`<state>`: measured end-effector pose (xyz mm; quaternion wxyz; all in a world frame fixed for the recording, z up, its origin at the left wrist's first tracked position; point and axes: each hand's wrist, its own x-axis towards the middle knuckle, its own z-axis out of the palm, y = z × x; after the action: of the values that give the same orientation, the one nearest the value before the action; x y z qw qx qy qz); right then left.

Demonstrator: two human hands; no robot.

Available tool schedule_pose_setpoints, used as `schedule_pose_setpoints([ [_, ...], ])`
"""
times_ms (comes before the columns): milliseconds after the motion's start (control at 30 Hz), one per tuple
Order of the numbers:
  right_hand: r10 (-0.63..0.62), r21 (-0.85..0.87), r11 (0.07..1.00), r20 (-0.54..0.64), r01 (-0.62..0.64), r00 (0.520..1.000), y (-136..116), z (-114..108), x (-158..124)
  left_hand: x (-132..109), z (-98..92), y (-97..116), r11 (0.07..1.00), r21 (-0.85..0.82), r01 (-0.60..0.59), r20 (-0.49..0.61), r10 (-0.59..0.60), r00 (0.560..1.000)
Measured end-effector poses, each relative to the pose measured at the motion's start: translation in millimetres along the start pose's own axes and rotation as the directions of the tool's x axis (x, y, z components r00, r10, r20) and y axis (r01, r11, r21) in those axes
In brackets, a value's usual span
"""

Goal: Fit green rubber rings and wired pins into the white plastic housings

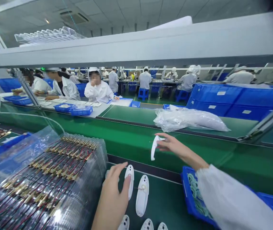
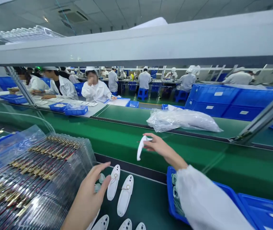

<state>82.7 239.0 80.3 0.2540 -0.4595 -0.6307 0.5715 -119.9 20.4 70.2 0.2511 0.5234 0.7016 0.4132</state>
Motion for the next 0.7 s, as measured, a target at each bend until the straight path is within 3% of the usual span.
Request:
schedule_pose_setpoints([
  [100,0.171,-0.047,0.984,0.022,-0.170,0.985,27,-27,39,-12,-2.3,-37,0.986,0.164,-0.002,0.083,-0.012,0.997],
  [167,0.241,-0.093,0.967,0.016,-0.238,0.970,44,-42,50,-17,-1.8,-47,0.969,0.246,0.008,0.087,-0.030,0.996],
  [300,0.266,-0.212,0.941,-0.019,-0.264,0.964,63,-64,53,-14,-3.2,-41,0.915,0.397,0.073,0.027,-0.091,0.996],
  [433,0.212,-0.406,0.882,-0.109,-0.238,0.971,58,-73,49,1,-3.1,-33,0.850,0.517,0.106,0.009,-0.129,0.992],
  [567,0.017,-0.598,0.796,-0.131,-0.093,0.991,30,-71,15,9,-0.6,-34,0.830,0.548,0.103,0.002,-0.124,0.992],
  [700,-0.085,-0.717,0.697,-0.056,0.019,0.995,0,-72,-72,13,0.1,-34,0.829,0.550,0.100,0.002,-0.120,0.993],
])
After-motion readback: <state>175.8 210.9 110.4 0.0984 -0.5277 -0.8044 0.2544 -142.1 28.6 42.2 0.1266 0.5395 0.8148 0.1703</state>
